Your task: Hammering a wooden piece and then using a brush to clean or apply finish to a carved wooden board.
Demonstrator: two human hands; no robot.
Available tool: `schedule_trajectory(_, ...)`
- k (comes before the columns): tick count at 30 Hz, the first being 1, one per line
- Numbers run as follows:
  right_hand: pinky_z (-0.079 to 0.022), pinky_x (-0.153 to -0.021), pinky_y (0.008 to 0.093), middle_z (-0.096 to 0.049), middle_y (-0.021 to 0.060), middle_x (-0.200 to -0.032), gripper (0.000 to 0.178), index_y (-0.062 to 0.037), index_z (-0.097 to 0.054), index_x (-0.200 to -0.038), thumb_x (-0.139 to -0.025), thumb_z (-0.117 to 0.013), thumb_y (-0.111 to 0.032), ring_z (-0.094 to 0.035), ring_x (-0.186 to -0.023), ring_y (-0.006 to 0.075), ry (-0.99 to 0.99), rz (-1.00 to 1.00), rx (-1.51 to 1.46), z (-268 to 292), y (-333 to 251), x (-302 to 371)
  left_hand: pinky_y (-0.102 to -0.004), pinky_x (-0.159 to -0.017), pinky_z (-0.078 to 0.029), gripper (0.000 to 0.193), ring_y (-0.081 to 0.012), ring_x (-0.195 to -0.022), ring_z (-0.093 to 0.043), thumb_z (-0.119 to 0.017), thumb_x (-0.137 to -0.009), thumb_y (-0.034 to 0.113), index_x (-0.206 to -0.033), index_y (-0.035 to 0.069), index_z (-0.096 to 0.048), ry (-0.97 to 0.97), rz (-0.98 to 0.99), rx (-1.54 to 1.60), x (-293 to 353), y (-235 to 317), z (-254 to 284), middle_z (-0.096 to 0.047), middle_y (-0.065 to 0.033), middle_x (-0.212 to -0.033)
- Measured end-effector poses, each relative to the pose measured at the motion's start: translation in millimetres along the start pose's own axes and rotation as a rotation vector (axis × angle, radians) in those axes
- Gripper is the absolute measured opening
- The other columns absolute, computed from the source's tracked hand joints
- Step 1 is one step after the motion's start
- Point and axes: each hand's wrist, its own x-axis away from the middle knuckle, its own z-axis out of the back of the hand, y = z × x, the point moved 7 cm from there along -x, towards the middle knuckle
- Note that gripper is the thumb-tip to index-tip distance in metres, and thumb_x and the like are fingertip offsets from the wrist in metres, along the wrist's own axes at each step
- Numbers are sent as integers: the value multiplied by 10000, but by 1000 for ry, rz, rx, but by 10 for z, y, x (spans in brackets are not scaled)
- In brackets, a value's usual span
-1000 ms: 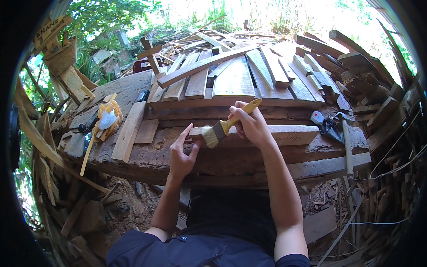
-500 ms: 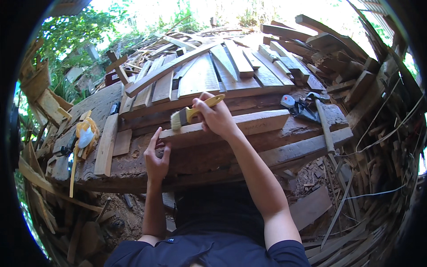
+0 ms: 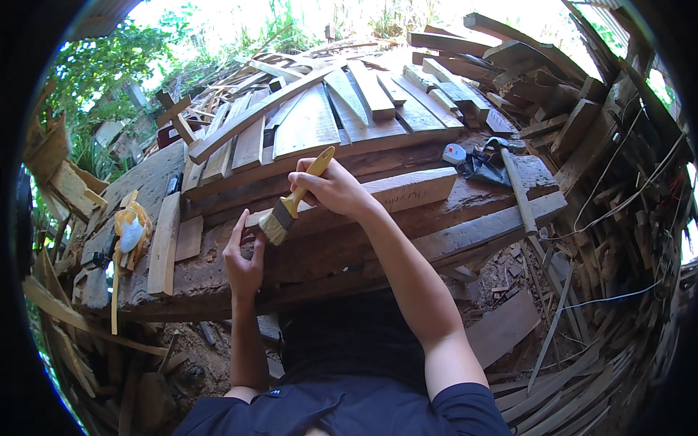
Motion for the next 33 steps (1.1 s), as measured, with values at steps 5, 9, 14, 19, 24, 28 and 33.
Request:
schedule_trajectory(5,-367,-498,234,-632,-2,-760,268,-43,-661,-944,-1100,-631,-258,-495,-561,36,-13,23,20,18,-17,7,-429,-987,-574,571,-326,-1082,-757,-730,-983,164,-1511,-17,-615,5,10,7,0,-30,-9,-759,-271,-1253)
schedule_trajectory(9,-394,-541,229,-636,-16,-775,295,-47,-665,-916,-1104,-627,-270,-510,-618,31,18,61,-14,-21,-85,37,-426,-995,-571,567,-334,-1099,-756,-727,-985,161,-1511,-20,-614,0,22,10,7,-11,-8,-754,-282,-1264)
schedule_trajectory(14,-397,-528,226,-635,-17,-762,313,-62,-675,-918,-1119,-611,-293,-502,-588,29,17,57,3,5,-27,11,-428,-994,-573,570,-335,-1101,-756,-727,-983,158,-1513,-19,-612,2,16,13,10,0,-3,-753,-283,-1267)
schedule_trajectory(19,-401,-518,225,-631,-14,-751,315,-60,-662,-928,-1120,-611,-305,-511,-578,30,-67,23,59,18,25,-17,-427,-1008,-573,567,-337,-1121,-755,-719,-982,147,-1512,-20,-611,-11,27,27,14,1,-13,-752,-282,-1270)
schedule_trajectory(24,-381,-508,228,-626,-13,-744,298,-66,-648,-929,-1126,-606,-285,-502,-578,30,-62,26,23,-1,-88,36,-434,-1044,-563,518,-344,-1212,-743,-694,-984,118,-1494,41,-648,65,13,94,17,47,26,-754,-233,-1326)
schedule_trajectory(28,-389,-509,224,-626,-18,-726,317,-63,-657,-900,-1118,-628,-291,-529,-591,34,146,56,170,158,-210,81,-436,-1046,-561,483,-348,-1236,-737,-687,-987,114,-1467,64,-677,-2,1,41,17,-4,17,-754,-214,-1341)
schedule_trajectory(33,-415,-511,232,-652,-10,-730,287,-63,-673,-950,-1115,-652,-297,-570,-597,40,84,-21,202,198,-241,111,-428,-1027,-566,458,-349,-1194,-748,-696,-987,123,-1440,55,-694,2,15,37,4,78,17,-762,-219,-1313)
